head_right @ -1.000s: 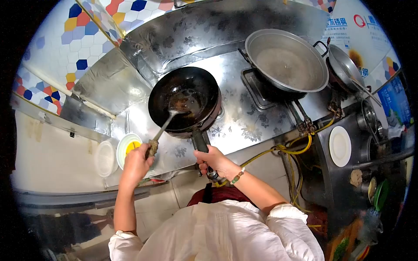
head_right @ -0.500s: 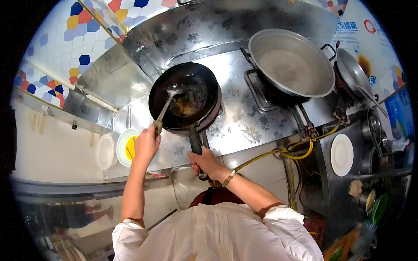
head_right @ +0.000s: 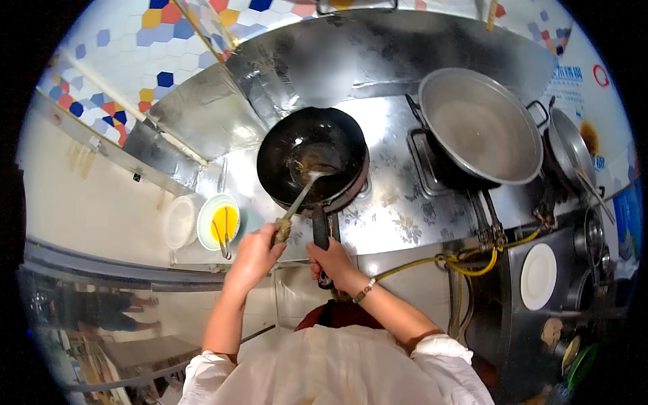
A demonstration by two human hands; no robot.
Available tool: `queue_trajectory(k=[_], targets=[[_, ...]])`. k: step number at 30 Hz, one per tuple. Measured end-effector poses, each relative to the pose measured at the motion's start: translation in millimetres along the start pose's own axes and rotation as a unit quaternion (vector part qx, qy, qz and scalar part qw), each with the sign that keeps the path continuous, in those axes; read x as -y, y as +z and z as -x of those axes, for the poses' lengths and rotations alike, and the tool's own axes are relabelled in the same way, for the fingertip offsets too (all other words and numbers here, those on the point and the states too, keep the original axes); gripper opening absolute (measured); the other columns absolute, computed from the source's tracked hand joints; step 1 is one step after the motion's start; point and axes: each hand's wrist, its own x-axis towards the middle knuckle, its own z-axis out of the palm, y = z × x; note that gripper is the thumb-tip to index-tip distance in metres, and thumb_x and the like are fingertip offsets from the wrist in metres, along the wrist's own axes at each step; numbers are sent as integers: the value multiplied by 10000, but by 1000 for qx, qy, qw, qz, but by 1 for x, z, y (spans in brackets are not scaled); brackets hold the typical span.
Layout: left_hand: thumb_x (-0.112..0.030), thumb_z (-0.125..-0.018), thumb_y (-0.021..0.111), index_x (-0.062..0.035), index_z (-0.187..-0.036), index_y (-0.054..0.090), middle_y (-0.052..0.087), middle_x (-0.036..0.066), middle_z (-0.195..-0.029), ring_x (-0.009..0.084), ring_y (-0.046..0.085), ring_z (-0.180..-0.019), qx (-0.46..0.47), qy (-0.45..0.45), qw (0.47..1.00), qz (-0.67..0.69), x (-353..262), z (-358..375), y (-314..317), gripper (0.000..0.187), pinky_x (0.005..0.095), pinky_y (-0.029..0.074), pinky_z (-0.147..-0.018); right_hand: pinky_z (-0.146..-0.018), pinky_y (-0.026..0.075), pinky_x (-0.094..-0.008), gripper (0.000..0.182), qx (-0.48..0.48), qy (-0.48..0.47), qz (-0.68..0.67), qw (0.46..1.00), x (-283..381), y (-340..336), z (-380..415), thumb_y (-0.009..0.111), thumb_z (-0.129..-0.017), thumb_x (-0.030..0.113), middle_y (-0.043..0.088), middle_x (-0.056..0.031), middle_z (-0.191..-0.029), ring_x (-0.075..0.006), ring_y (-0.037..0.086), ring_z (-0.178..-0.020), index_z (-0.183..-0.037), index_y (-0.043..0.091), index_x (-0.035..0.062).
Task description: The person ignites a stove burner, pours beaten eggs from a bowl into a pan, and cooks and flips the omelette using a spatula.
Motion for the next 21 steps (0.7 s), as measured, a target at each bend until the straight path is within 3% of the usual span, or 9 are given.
queue_trajectory(k=[7,11,15,18,21], targets=[[-123,-744,636,11,-988,535,610,251,-817,429,572,-806,-46,-4,999,26,-3,-58,33,297,479,453,-694,-439,414,-255,194,-20,17,12,1000,5,4,2,569,-890,203,434,-1,-650,-86,434,-496,-837,431,78],[-120,-741,646,19,-941,544,602,250,-777,420,575,-781,-7,40,998,56,4,-38,26,263,460,458,-664,-440,412,-252,195,-7,20,-12,1000,9,5,3,564,-895,209,434,3,-650,-82,434,-494,-840,429,80],[-115,-737,658,16,-939,551,597,238,-743,408,582,-742,8,54,995,80,7,4,-23,264,440,464,-647,-440,407,-247,184,-4,32,-15,999,15,10,9,558,-900,204,428,10,-646,-74,428,-490,-843,425,90],[-114,-736,665,11,-961,554,597,225,-729,396,585,-721,38,9,999,9,16,11,-44,280,430,464,-642,-441,405,-245,176,-3,41,-28,999,18,10,7,558,-900,199,424,13,-644,-70,425,-490,-846,428,93],[-125,-751,644,25,-961,533,601,266,-774,435,585,-758,55,-35,997,-48,23,1,-45,281,488,467,-676,-442,404,-244,175,0,45,-28,999,15,9,7,560,-901,202,422,15,-643,-67,423,-490,-853,430,95]])
